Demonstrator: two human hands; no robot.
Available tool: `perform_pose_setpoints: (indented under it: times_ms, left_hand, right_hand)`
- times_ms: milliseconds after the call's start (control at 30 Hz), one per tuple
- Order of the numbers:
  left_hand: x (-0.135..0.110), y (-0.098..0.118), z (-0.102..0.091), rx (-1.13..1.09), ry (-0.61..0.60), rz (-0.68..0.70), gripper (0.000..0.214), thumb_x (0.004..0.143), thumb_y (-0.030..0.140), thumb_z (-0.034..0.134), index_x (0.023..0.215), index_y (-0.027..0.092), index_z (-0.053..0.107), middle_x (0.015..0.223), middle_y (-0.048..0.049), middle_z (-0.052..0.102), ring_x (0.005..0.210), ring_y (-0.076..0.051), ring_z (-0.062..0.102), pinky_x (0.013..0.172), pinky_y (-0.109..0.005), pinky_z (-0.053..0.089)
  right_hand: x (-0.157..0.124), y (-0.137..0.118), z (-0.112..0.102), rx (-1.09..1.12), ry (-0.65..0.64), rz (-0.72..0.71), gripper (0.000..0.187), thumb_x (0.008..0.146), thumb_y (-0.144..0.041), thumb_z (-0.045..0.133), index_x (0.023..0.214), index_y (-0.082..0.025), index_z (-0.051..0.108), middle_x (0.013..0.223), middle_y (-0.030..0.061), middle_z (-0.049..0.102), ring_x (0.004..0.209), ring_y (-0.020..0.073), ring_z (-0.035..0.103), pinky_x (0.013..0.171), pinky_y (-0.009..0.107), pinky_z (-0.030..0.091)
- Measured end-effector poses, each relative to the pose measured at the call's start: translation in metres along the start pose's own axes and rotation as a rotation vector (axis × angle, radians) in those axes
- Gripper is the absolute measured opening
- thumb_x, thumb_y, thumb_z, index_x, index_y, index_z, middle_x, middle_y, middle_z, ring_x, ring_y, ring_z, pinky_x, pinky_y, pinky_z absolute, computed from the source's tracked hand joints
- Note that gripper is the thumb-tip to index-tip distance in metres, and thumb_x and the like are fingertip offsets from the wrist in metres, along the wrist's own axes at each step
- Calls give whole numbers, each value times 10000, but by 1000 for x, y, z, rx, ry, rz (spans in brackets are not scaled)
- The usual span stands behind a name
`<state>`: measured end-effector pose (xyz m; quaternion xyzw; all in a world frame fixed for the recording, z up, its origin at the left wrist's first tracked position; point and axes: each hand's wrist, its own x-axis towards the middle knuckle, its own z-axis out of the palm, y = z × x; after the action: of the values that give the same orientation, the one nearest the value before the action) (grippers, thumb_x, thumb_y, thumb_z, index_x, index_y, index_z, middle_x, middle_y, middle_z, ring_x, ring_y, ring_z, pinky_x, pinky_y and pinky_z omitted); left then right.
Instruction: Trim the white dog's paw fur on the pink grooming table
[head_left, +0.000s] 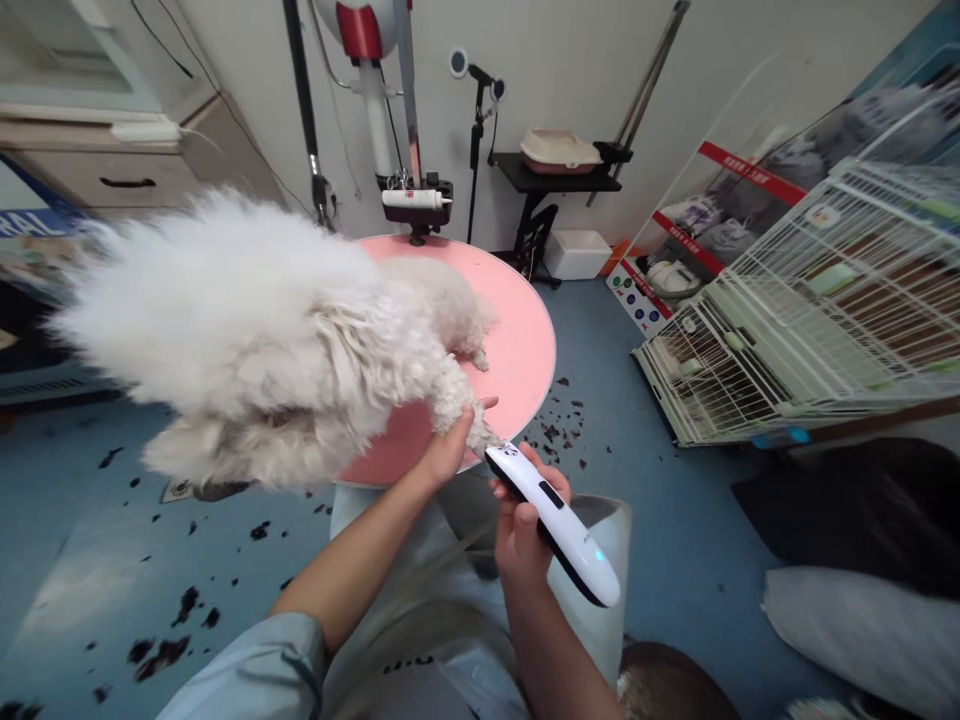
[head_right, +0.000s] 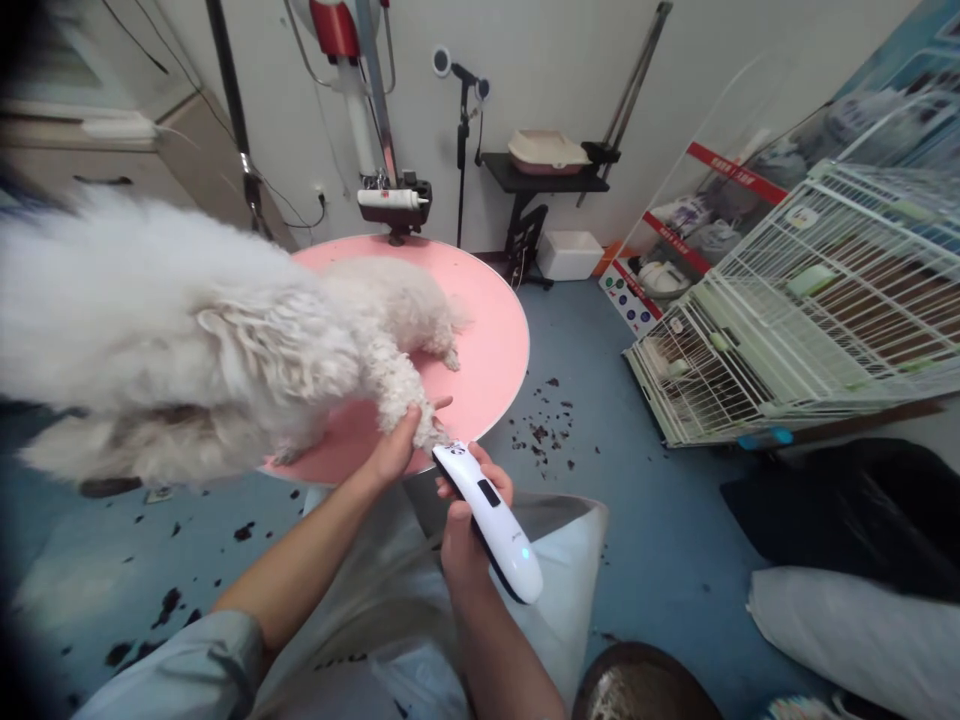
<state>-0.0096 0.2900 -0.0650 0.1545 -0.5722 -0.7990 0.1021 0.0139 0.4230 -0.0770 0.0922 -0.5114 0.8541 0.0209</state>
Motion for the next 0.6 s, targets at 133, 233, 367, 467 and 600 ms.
perform_pose_setpoints:
  times_ms: [133, 233, 367, 467, 600]
  left_hand:
    - [-1, 2, 2, -70, -10, -50, 872, 716, 781, 521, 1219, 75, 613, 725, -65, 642, 658, -178, 613, 624, -280, 459]
    - [-2, 2, 2, -113, -27, -105, 873, 711, 773, 537, 1220, 67, 600, 665, -45, 617, 566, -166, 596, 562, -282, 455]
    - [-2, 3, -2, -65, -2, -70, 773, 763, 732, 520, 1162, 82, 646, 628, -32, 609, 544, -149, 572, 568, -274, 445]
    - [-2, 4, -3, -56, 35, -63, 669, 798, 673, 532, 1119, 105, 677, 617, -36, 618, 597, -164, 587, 622, -280, 445]
    - [-2, 8, -2, -114, 72, -78, 528, 816, 578, 581, 1061, 126, 704, 610, -41, 620, 688, -196, 612, 695, -294, 438]
  right_hand:
    - [9, -5, -7, -34, 37, -147, 494, 728, -559, 700, 1057, -275, 464, 1146, 60, 613, 745, 153, 623, 702, 332, 533]
    - [19, -17, -22, -224, -121, -242, 429, 749, -357, 706, 1082, -272, 450, 1056, 62, 669, 970, 230, 647, 817, 413, 531]
    - [28, -34, -40, -513, -450, -452, 425, 652, -148, 744, 1004, -274, 542, 1191, 80, 651, 1057, 252, 647, 846, 436, 545]
    - [30, -36, -46, -625, -554, -569, 451, 600, -111, 774, 981, -278, 600, 1218, 82, 651, 1004, 247, 681, 768, 394, 587]
    - [33, -30, -47, -675, -521, -598, 415, 608, -127, 783, 958, -274, 616, 1224, 80, 659, 1013, 250, 688, 762, 400, 599]
